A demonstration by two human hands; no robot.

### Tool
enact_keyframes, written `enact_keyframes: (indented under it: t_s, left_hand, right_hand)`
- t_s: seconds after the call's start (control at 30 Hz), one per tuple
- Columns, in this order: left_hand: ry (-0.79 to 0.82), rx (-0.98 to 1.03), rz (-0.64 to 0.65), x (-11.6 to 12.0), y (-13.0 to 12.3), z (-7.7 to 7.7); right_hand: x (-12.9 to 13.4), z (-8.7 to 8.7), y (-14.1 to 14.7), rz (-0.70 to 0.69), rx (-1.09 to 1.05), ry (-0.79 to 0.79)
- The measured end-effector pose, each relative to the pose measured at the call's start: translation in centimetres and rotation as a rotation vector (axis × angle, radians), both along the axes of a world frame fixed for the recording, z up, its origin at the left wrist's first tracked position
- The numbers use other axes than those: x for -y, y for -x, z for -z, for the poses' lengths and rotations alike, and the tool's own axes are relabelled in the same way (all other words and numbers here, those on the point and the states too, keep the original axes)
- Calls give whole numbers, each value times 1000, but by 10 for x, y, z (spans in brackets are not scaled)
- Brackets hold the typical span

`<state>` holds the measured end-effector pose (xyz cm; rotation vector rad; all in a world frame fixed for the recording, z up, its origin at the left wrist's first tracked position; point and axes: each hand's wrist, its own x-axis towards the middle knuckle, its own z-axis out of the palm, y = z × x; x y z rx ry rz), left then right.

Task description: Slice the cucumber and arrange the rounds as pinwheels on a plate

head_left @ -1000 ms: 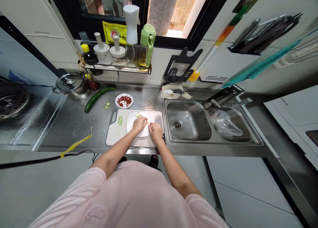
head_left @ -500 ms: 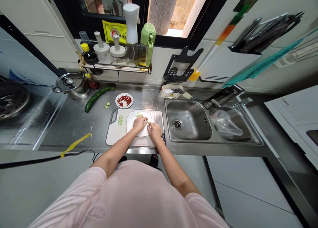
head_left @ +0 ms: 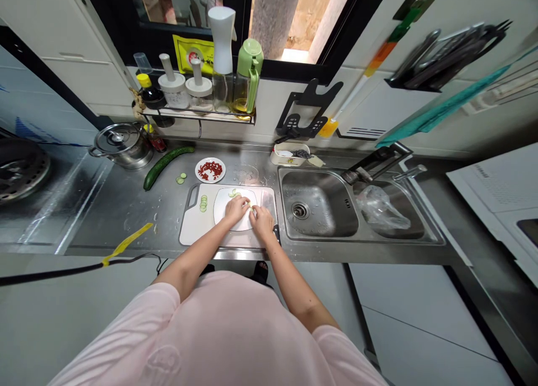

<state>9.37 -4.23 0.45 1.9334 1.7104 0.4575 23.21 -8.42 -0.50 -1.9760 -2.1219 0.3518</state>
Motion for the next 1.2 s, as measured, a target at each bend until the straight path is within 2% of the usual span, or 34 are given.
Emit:
enact_keyframes:
  t_s: [0.3, 0.47, 0.57, 0.73, 0.93, 1.2]
  left_hand:
    - [-9, -29, 12, 0, 0, 1]
    - [-42, 36, 16, 5, 0, -9]
    - [-69, 112, 31, 19, 1, -18]
    - [-99, 283, 38, 61, 12, -24]
    - [-85, 389, -68, 102, 41, -23]
    - [-45, 341, -295, 119, 78, -23]
  right_hand:
    - [-2, 1, 0, -7, 20, 13]
    - [0, -4, -1, 19, -55, -61]
    - [4, -10, -4, 39, -141, -136]
    - [22, -19, -9, 46, -303, -232]
    - [48, -22, -9, 35, -395, -258]
    - [67, -19, -8, 38, -426, -256]
